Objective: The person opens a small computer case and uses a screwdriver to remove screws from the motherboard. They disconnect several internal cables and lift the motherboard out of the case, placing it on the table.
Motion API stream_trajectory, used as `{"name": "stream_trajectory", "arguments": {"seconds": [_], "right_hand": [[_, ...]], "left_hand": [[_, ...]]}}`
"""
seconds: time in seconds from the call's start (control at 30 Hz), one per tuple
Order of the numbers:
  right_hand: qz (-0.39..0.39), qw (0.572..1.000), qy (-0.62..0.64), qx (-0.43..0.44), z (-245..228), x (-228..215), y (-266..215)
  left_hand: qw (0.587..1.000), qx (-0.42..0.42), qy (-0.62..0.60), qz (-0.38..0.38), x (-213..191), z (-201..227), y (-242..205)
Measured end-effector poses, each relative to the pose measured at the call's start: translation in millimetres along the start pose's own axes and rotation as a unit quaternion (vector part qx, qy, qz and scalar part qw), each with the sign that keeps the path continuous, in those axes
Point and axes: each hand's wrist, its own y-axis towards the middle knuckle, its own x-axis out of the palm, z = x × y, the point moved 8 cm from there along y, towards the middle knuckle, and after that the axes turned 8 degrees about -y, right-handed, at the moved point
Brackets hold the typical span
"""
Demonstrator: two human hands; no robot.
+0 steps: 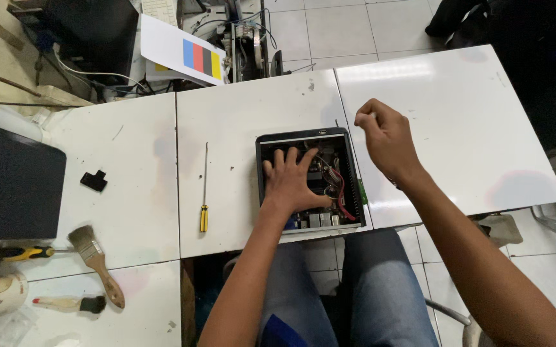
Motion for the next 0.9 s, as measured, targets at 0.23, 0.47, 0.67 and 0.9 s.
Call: {"name": "stream_trajectory", "arguments": {"seconds": [0.23,0.47,0.67,0.9], "right_hand": [[-0.037,0.912,-0.408,-0.014,22,14,-10],[-0.026,0.869,-0.479,-0.123,-5,35,-20],[-0.152,0.820,-0.551,-0.038,16,70,-24],[-0.118,0.902,-0.415,-0.006,49,62,-11]], "left_hand": [[1.000,-0.022,-0.022,-0.005,5,-6,3],[1.000,-0.003,-0.018,0.025,-1,-4,0],[0.999,-0.018,-0.046,0.010,-1,-5,2],[0.998,-0.018,-0.054,0.009,-1,-5,0]]}}
